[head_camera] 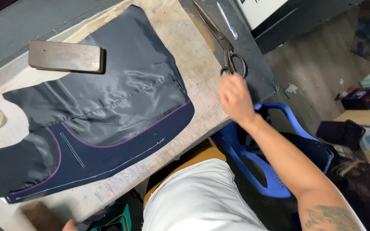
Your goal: The person cuts a piece of dark blue fabric using a large pair of tailor's shears, following a marked pattern and moving a wooden weight as they progress.
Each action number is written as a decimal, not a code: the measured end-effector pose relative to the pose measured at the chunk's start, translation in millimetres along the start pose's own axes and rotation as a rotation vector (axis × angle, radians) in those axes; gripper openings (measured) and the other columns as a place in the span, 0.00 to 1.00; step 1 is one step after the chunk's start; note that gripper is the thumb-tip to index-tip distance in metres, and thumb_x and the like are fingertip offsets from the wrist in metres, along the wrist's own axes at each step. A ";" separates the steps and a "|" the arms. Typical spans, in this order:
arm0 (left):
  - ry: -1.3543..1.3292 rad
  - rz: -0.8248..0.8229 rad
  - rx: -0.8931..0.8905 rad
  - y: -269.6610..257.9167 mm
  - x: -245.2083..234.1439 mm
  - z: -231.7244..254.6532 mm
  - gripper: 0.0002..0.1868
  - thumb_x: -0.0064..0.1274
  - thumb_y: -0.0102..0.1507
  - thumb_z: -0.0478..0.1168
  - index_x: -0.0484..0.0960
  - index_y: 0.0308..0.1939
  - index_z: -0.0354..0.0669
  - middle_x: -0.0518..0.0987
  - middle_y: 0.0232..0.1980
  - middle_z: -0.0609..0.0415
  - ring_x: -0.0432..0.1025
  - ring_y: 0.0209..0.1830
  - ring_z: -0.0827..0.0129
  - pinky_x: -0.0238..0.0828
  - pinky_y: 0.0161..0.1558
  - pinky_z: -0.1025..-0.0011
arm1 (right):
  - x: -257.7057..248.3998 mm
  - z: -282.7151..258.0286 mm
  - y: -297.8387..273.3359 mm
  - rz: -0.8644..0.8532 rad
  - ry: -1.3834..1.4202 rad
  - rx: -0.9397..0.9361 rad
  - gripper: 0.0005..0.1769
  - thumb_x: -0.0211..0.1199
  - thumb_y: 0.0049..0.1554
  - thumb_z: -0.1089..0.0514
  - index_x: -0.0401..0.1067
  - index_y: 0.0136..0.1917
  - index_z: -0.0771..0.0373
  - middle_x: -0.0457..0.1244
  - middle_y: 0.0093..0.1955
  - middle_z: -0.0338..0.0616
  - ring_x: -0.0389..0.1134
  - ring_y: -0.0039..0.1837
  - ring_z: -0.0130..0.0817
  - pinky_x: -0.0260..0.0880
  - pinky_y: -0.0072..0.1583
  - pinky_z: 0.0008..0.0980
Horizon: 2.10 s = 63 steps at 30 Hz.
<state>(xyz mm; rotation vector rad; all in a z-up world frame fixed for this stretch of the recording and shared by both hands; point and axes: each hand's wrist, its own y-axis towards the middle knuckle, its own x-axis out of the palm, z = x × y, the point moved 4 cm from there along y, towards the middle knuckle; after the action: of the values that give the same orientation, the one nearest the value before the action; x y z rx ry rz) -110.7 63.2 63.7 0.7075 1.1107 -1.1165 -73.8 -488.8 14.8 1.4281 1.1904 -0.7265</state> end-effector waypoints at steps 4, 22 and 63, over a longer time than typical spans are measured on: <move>-0.229 0.027 0.794 9.4 67.0 97.5 0.33 0.59 0.62 0.41 0.70 0.67 0.24 0.74 0.60 0.28 0.70 0.58 0.33 0.65 0.60 0.44 | 25.2 69.4 36.6 0.112 -0.210 0.065 0.14 0.68 0.65 0.60 0.72 0.60 0.70 0.61 0.73 0.63 0.56 0.76 0.58 0.50 0.75 0.66; 0.225 -0.035 0.593 49.1 154.0 225.1 0.13 0.63 0.60 0.46 0.84 0.49 0.64 0.77 0.41 0.63 0.74 0.41 0.63 0.68 0.45 0.60 | 68.7 151.5 156.7 0.127 0.041 -0.082 0.16 0.71 0.64 0.59 0.77 0.60 0.73 0.61 0.74 0.63 0.59 0.76 0.58 0.53 0.76 0.53; -0.295 -0.771 0.824 339.3 227.7 436.6 0.14 0.62 0.65 0.51 0.84 0.37 0.43 0.81 0.35 0.45 0.77 0.44 0.44 0.70 0.49 0.51 | 139.9 32.2 284.3 -0.009 0.938 0.687 0.21 0.70 0.55 0.60 0.74 0.61 0.64 0.73 0.49 0.42 0.73 0.45 0.36 0.74 0.46 0.33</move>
<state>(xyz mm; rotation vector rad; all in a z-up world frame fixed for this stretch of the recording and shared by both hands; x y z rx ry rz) 362.1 -289.9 -33.2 0.7032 0.6326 -2.3247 240.9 -456.2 -21.8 2.4961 1.7284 -0.4742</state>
